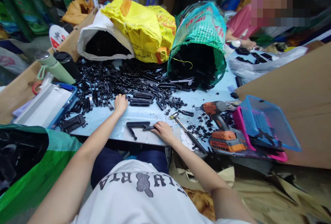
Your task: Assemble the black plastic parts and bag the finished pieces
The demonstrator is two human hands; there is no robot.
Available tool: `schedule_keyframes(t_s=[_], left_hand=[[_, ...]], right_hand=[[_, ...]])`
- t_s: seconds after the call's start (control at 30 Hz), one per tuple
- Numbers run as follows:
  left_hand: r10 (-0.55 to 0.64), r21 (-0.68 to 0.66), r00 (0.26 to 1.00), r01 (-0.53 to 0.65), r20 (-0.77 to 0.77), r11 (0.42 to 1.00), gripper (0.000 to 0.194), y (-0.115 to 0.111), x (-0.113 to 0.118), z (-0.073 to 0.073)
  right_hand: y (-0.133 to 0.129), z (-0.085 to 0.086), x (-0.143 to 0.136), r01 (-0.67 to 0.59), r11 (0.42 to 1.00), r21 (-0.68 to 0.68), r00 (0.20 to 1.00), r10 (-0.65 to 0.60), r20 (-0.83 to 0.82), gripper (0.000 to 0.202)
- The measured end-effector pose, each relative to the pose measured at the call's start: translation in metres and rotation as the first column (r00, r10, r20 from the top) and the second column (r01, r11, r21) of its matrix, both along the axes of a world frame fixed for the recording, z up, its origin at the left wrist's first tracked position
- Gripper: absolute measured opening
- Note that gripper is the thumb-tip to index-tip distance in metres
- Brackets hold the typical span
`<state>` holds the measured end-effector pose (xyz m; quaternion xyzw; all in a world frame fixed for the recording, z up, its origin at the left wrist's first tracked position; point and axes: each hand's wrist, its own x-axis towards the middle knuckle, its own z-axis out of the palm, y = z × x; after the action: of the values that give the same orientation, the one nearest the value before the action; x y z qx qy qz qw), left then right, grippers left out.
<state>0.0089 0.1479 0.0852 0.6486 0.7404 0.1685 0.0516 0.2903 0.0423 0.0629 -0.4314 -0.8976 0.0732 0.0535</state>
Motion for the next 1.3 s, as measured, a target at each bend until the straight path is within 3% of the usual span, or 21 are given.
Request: schedule_keyframes(t_s=[0.07,0.13,0.23,0.33,0.4,0.53,0.7,0.83,0.93,1.03,1.13,1.3], left_hand=[[-0.044,-0.039,0.999,0.043,-0.022,0.998,0.026,0.007,-0.005,-0.003],[-0.066,-0.022,0.998,0.066,-0.011,0.998,0.028,0.001,-0.005,-0.005],[-0.091,0.088,0.994,0.086,0.055,0.992,0.032,-0.024,-0.005,-0.002],[-0.083,0.184,0.984,0.053,0.159,0.982,0.033,-0.054,-0.008,0.006],[-0.09,0.166,0.965,0.049,0.248,0.985,0.032,-0.073,-0.01,0.009],[-0.2,0.065,0.924,0.189,0.327,0.98,0.027,-0.11,-0.008,0.005],[-0.233,0.037,0.96,0.23,0.154,0.973,0.027,-0.132,-0.001,-0.002],[-0.344,-0.001,0.938,0.345,0.034,0.939,0.027,-0.132,0.001,0.002],[-0.387,0.054,0.921,0.389,-0.038,0.92,0.028,-0.135,0.001,-0.002],[-0.416,0.203,0.905,0.426,-0.09,0.882,0.03,-0.139,0.002,-0.013],[-0.442,0.323,0.891,0.451,-0.106,0.832,0.03,-0.139,0.0,-0.025],[-0.429,0.342,0.902,0.42,-0.053,0.841,0.032,-0.133,-0.007,-0.027]], right_hand=[[0.005,0.002,0.005,0.049,0.999,0.007,0.999,-0.049,-0.008,0.035],[0.018,0.008,0.014,0.191,0.981,0.043,0.982,-0.191,-0.01,0.033],[0.045,0.016,0.03,0.434,0.896,0.087,0.897,-0.439,0.043,0.029],[0.068,0.019,0.035,0.469,0.883,0.018,0.871,-0.466,0.152,0.025],[0.076,0.019,0.031,0.472,0.88,-0.049,0.871,-0.457,0.178,0.023],[0.074,0.02,0.019,0.517,0.847,-0.128,0.854,-0.52,0.013,0.022],[0.053,0.027,0.002,0.321,0.907,-0.272,0.812,-0.412,-0.414,0.015],[0.036,0.027,-0.018,0.172,0.929,-0.327,0.737,-0.342,-0.583,0.028],[0.03,0.022,-0.03,0.145,0.933,-0.331,0.731,-0.326,-0.6,0.027],[0.028,0.02,-0.036,0.17,0.956,-0.24,0.769,-0.281,-0.573,0.023],[0.027,0.019,-0.038,0.147,0.986,-0.077,0.836,-0.165,-0.523,0.022],[0.017,0.008,-0.036,0.01,0.996,0.092,0.899,0.032,-0.437,0.024]])
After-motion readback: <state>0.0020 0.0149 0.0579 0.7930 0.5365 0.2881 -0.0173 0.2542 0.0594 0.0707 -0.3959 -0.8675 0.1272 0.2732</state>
